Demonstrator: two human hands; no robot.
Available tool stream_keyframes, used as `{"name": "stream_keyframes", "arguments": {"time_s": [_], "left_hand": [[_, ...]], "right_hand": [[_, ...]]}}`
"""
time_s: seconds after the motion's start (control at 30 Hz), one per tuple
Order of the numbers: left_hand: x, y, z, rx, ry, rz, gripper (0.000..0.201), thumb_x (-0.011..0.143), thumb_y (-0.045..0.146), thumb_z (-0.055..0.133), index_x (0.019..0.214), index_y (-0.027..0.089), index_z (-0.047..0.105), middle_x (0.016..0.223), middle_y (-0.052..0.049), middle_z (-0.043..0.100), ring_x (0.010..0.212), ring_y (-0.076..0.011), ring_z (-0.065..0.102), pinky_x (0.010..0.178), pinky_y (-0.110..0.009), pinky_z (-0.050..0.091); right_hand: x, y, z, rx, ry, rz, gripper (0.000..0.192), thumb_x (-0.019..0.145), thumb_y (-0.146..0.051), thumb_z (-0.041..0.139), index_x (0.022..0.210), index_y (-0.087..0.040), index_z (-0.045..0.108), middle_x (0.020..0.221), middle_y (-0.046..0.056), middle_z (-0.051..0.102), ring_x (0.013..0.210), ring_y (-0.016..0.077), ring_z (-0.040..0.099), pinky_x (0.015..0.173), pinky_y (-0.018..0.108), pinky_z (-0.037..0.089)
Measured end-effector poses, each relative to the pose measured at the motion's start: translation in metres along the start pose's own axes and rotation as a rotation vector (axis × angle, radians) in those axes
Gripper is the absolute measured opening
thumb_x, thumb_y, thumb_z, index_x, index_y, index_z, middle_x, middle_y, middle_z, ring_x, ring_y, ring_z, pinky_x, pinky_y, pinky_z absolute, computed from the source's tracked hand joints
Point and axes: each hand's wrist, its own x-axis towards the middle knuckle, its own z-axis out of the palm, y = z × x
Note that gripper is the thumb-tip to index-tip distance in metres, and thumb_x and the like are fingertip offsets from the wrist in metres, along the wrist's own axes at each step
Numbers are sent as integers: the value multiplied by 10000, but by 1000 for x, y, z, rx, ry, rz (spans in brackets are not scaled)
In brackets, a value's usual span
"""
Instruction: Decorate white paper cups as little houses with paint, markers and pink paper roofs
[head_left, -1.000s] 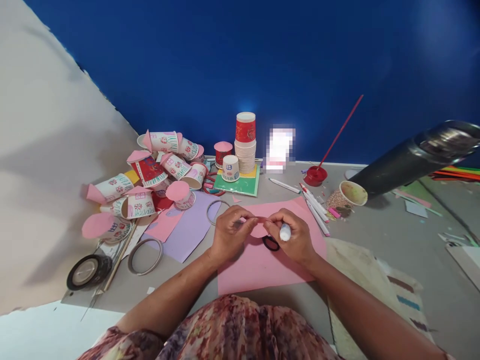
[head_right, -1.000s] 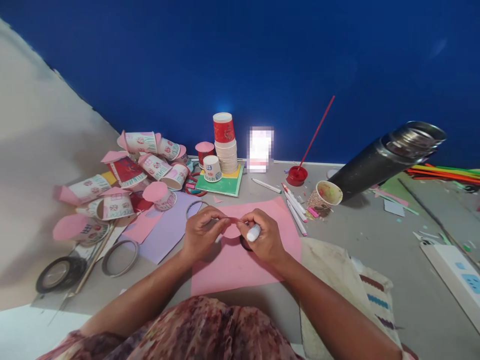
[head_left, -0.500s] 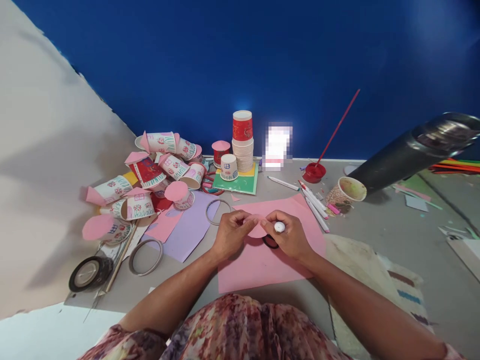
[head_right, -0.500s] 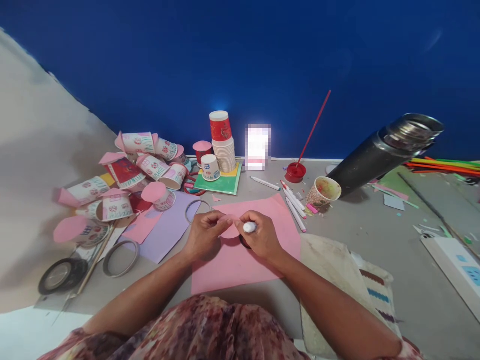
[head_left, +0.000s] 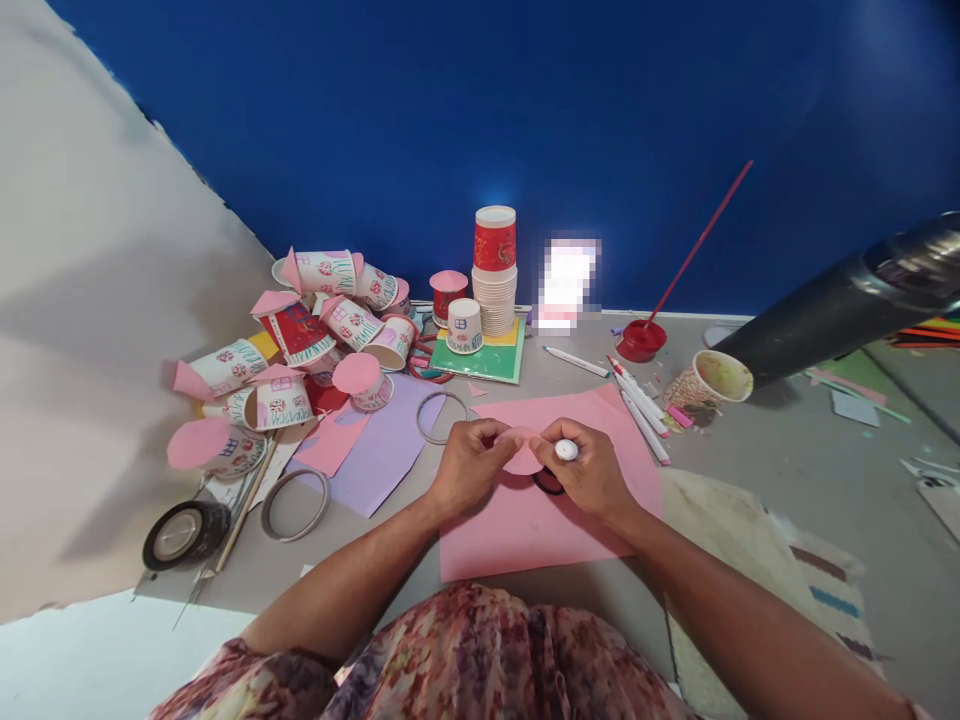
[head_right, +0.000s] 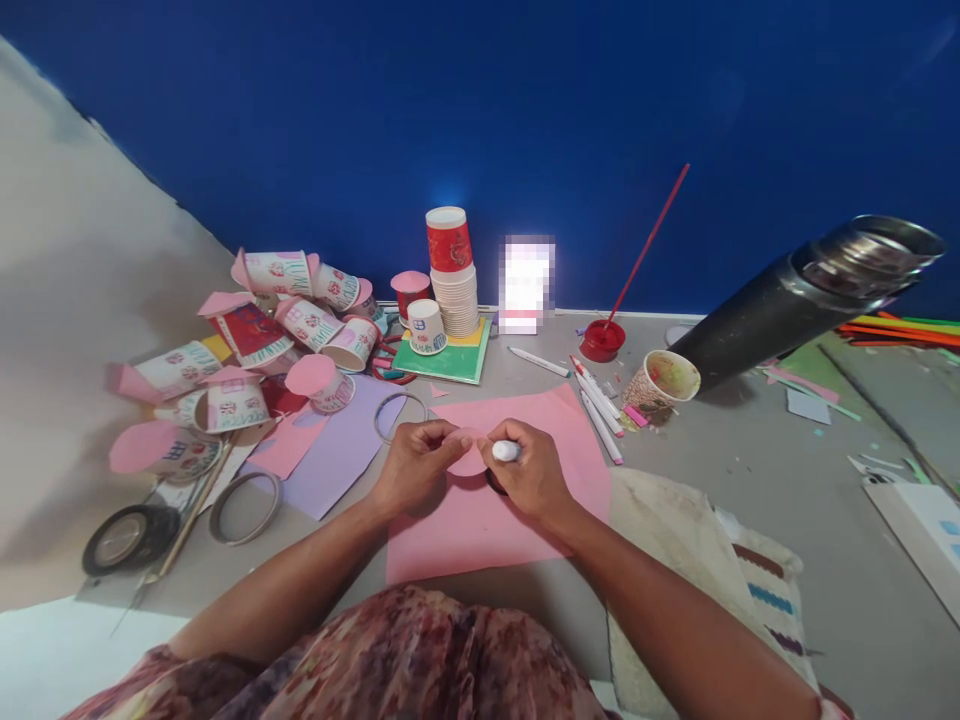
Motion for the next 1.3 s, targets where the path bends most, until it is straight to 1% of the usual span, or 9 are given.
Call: {"name": "stream_keyframes", "arguments": {"time_s": [0.23,0.5,0.63,0.8,0.87,1.0,1.1,1.2,1.3], "left_hand": [[-1,1,0,0,10,-4,286,815,369,659,626,154,657,607,22,515,615,-119,422,574,-256,331],[-1,-1,0,-3,18,-8,287,813,366,652,626,147,657,604,21,520,614,-116,431,574,-249,337],[0,2,-2,-24,-22,-17,287,810,373,668,641,141,684,593,21,534,600,-112,435,573,-246,344],[2,5,-4,-44,-56,9,239,809,370,704,792,140,767,722,-20,694,643,-127,529,601,-239,398],[4,5,-4,-36,-62,28,220,817,346,697,800,141,776,759,-35,728,677,-137,565,627,-241,418],[4,0,-3,7,-56,54,203,825,294,658,715,149,747,648,-4,655,620,-123,519,603,-241,401],[3,-2,-1,31,-39,73,193,821,271,645,697,154,736,652,-1,648,629,-124,523,616,-243,411],[1,0,-2,11,-40,57,200,850,306,653,765,157,756,739,-19,708,677,-140,576,640,-247,439],[1,5,-5,5,-23,45,208,866,335,659,863,162,775,813,-31,748,698,-150,611,653,-252,460]], "right_hand": [[-2,1,0,12,-13,13,328,861,-444,670,633,-225,582,518,-31,565,505,137,471,517,271,376],[-2,0,0,-3,-17,12,337,856,-454,664,627,-222,579,508,-35,558,508,134,473,520,266,371],[-1,1,-1,-17,-8,9,329,849,-445,663,623,-222,578,530,-29,575,519,136,490,530,266,376],[0,1,-2,-41,-28,-13,309,865,-415,646,629,-227,581,547,-20,604,526,140,512,557,267,397],[-1,2,-2,-54,-45,-29,303,866,-411,644,632,-228,585,550,-16,609,530,143,517,565,269,402],[-1,3,1,-60,-63,-61,295,856,-413,644,635,-230,579,547,-11,599,540,151,517,561,272,394],[-1,3,2,-51,-67,-65,278,847,-402,648,640,-228,585,555,-12,599,544,150,513,559,272,390],[0,2,1,-14,-44,-35,291,853,-406,645,635,-225,578,554,-19,591,538,143,504,562,272,393],[1,1,0,18,22,4,306,856,-424,650,638,-224,572,561,-25,582,539,139,500,558,271,393]]}}
